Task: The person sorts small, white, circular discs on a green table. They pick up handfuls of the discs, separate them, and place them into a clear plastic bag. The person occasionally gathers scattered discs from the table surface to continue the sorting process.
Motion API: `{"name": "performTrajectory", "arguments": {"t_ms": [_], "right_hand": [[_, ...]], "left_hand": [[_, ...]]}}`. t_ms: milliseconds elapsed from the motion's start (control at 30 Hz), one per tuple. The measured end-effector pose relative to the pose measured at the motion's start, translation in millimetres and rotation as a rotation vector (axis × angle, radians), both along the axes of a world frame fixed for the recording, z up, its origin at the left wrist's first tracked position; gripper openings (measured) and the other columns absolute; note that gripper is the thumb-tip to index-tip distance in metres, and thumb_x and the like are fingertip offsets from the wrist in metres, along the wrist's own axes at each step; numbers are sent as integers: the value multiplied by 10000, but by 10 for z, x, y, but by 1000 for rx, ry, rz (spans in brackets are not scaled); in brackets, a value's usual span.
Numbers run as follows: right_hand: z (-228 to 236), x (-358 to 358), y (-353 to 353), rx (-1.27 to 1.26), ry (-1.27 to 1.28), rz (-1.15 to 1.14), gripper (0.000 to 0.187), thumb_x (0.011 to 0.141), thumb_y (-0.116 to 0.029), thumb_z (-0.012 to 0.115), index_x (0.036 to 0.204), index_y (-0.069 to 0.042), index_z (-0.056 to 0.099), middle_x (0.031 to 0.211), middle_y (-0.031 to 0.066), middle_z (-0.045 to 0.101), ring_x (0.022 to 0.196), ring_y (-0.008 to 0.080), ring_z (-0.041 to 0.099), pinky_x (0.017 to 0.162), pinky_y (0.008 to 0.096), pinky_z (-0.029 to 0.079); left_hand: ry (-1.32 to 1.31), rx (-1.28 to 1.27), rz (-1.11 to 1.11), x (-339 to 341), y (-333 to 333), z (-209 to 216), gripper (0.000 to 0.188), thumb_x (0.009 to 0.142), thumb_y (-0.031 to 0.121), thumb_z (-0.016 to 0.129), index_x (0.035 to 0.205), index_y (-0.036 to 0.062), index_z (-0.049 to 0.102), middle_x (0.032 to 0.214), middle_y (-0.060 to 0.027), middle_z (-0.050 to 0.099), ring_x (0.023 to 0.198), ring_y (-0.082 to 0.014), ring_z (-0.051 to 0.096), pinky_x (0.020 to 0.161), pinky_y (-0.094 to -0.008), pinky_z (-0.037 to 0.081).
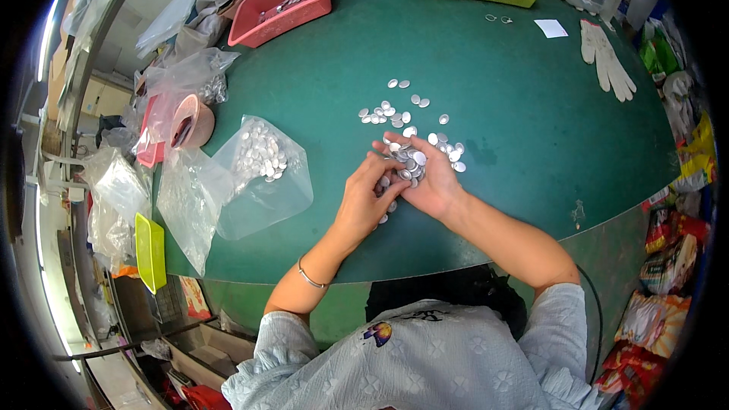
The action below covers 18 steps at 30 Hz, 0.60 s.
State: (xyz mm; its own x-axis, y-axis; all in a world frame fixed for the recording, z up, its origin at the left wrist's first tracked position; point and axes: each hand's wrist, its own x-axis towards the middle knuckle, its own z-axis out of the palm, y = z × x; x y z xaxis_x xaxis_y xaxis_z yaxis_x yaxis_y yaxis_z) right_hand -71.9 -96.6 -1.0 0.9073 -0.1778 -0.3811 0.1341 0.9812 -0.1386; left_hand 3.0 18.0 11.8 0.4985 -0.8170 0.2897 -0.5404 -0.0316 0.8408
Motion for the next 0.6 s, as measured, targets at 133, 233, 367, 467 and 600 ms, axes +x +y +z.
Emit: {"name": "performTrajectory", "arguments": {"t_ms": [133,233,367,467,600], "right_hand": [[42,-5,10,-12,0,-1,375,970,-255,293,1181,-9,481,1184,155,513,1139,285,474,992,405,385],[-17,12,8,-23,24,-9,369,948,-253,310,1158,-21,505,1175,150,527,1094,238,497,979,368,380],[50,12,9,13,23,-31,373,964,-252,296,1171,-11,491,1184,149,522,1107,245,498,987,378,386],[64,16,21,7,33,-49,373,954,-244,290,1151,-13,506,1172,141,537,1079,238,512,983,369,380],[3,-20,-23,-33,-65,-12,375,965,-255,296,1181,-18,491,1205,148,517,1091,243,503,977,368,389]], "left_hand": [[19,20,-3,2,-2,25,178,768,44,681,929,17,610,723,-47,522,620,-120,486,530,-243,396],[424,-36,5,74,7,-94,130,856,87,608,947,-4,589,721,-11,519,610,-76,461,489,-211,362],[1108,-159,-61,189,29,-58,150,917,118,527,988,-14,539,736,12,498,596,-23,400,450,-163,280],[793,-128,38,105,16,-41,113,875,49,575,974,1,551,717,15,471,572,-32,417,474,-173,330],[98,-42,89,52,-5,41,230,774,-4,660,984,22,570,743,-25,478,574,-86,446,502,-217,375]]}}
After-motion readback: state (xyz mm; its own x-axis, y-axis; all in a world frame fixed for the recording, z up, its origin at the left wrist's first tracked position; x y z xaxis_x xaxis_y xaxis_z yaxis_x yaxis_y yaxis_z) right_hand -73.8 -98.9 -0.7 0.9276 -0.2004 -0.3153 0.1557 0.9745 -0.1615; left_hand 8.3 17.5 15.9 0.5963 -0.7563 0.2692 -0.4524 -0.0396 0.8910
